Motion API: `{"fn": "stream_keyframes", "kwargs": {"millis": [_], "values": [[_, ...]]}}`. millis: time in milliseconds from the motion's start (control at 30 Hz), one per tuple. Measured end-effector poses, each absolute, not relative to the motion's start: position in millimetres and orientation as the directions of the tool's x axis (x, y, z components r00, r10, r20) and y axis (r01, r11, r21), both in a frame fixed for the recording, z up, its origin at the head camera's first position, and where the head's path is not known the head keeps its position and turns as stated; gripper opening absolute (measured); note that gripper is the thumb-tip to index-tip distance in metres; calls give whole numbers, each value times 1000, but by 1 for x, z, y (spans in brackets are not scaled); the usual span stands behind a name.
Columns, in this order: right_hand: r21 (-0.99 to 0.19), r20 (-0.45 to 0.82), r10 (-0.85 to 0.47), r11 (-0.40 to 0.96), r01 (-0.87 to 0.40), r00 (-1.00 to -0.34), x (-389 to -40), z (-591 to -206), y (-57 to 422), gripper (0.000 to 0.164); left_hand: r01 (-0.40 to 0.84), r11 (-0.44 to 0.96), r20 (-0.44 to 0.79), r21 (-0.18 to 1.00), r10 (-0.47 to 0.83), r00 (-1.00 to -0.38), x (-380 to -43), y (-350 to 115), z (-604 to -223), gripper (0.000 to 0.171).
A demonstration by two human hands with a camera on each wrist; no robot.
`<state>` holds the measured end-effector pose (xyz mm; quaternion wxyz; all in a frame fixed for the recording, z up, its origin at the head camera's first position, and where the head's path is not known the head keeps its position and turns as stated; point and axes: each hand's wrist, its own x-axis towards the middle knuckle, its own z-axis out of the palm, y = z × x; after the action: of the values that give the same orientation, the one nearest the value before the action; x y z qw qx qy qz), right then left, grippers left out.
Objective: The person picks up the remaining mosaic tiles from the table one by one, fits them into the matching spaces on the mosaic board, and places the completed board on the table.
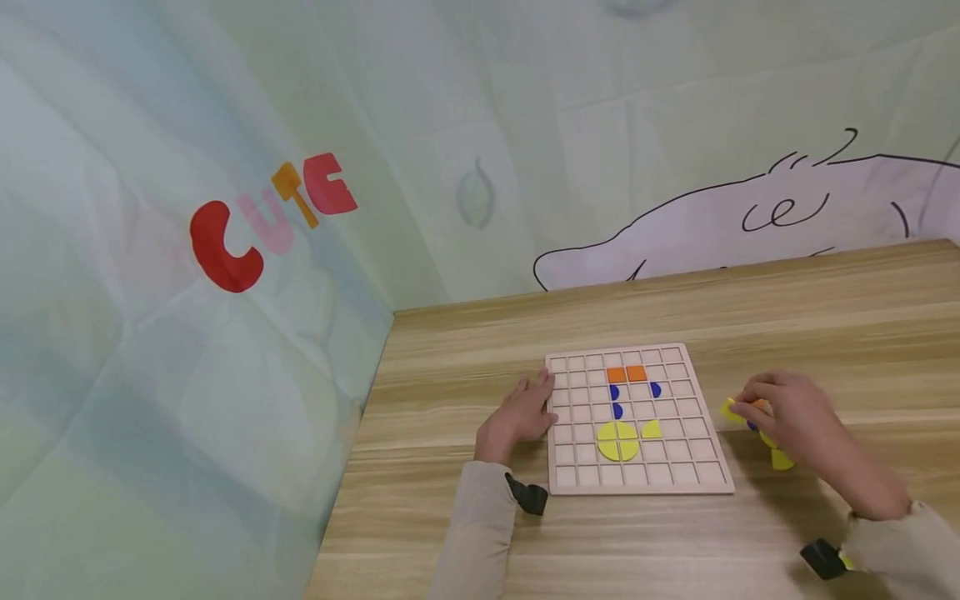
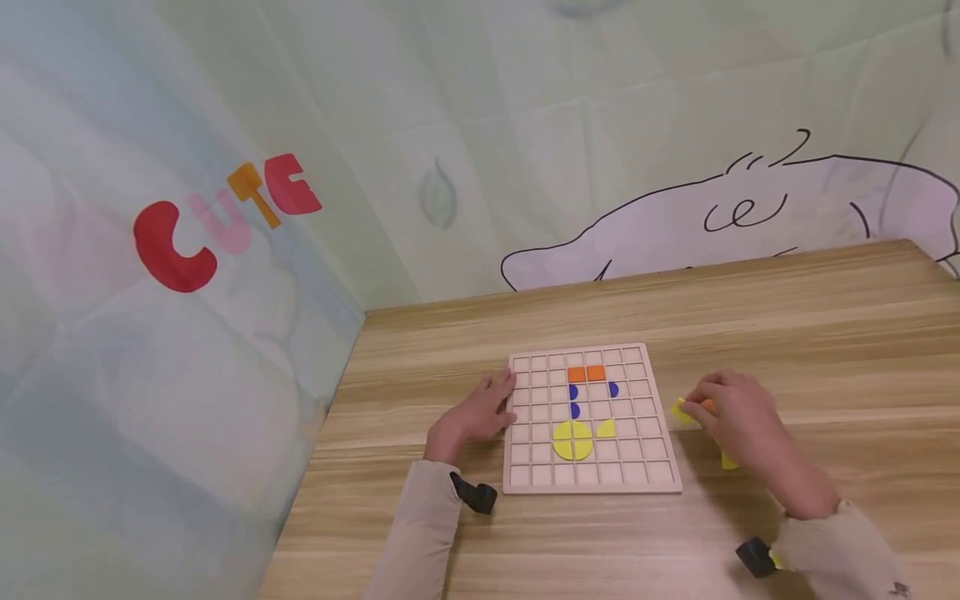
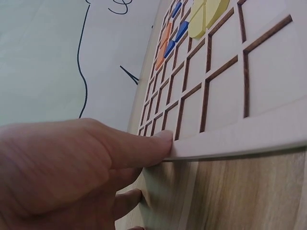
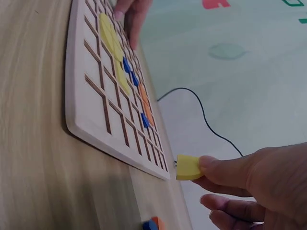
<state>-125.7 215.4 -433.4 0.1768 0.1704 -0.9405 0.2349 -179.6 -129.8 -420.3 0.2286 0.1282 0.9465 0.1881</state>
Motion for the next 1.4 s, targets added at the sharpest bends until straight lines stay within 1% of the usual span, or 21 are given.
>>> {"fn": "stream_keyframes", "kwargs": {"millis": [100, 267, 433, 533, 667, 867, 1100, 1267, 1400], "values": [[-383, 393, -262, 824, -416, -881, -127, -434, 205, 13, 161, 898, -384, 409, 329, -862, -180, -130, -421, 63], [-408, 288, -305, 818, -405, -908, -129, -433, 189, 12, 162, 901, -386, 403, 328, -862, -180, -129, -421, 63], [-431, 209, -367, 797, -422, -906, -132, -435, 179, 10, 156, 901, -390, 406, 325, -861, -181, -129, -422, 64], [-434, 214, -400, 778, -454, -891, -135, -439, 174, 11, 153, 903, -394, 402, 322, -861, -181, -129, -422, 63], [-431, 249, -410, 764, -479, -877, -138, -444, 169, 10, 150, 903, -393, 402, 319, -863, -181, -129, -420, 63], [-453, 239, -376, 772, -446, -895, -142, -449, 162, 6, 145, 900, -393, 411, 318, -863, -180, -129, -419, 63], [-490, 223, -322, 779, -391, -920, -141, -447, 156, 7, 146, 902, -393, 406, 316, -863, -181, -130, -419, 63], [-459, 237, -272, 815, -354, -933, -135, -447, 154, 10, 142, 902, -394, 409, 315, -864, -180, -129, -420, 63], [-434, 254, -271, 826, -360, -928, -130, -447, 153, 10, 142, 900, -392, 411, 316, -864, -180, -129, -420, 63]]}}
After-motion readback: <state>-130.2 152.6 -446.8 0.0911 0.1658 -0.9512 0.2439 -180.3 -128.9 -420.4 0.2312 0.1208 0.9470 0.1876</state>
